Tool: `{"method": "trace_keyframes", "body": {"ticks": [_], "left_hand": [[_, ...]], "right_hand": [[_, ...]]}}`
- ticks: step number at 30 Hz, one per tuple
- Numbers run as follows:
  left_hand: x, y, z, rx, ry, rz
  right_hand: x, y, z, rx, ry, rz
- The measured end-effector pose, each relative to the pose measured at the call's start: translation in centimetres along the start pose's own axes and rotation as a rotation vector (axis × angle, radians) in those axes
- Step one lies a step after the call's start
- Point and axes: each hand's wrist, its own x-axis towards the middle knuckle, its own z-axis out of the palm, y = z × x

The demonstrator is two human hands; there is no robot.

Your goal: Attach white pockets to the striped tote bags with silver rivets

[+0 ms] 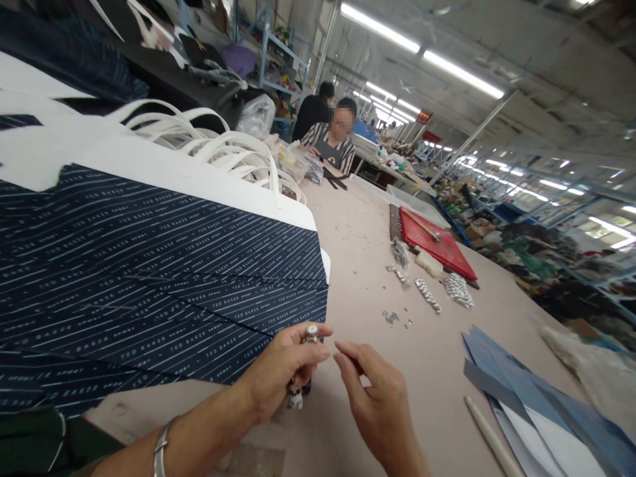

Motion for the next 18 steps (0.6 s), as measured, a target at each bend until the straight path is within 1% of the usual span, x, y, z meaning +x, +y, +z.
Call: {"method": "trace_keyframes", "body": {"ticks": [3,6,8,11,13,15,18], "left_hand": [[-0.3,2.5,-1.2,0.096,0.066,0.081],[-0.3,6.4,-3.2,0.213,0.198,0.205],[-0.4,9.2,-4.7,0.265,0.299,0.28],[-0.8,12.6,-6.9,0.283,0.419,0.373],[-1.2,14.2,-8.3,0.288,0.489,0.432],[-1.7,15.2,-9.9,0.328,0.565,0.46],[-2.5,15.7,-12.5,0.443,0.682,0.464]], "right_hand": [[0.4,0.6,1.0,0.113,-0.003,0.062],[1.7,0.6,2.6,0.241,-0.038,0.127],[3.3,0.2,3.6,0.315,-0.075,0.187],[6.9,-0.5,4.7,0.412,-0.164,0.307],[9.7,-0.5,5.5,0.458,-0.187,0.378],[12.8,0.1,6.7,0.47,-0.173,0.413],[17.8,1.7,8.5,0.459,-0.127,0.434]]}}
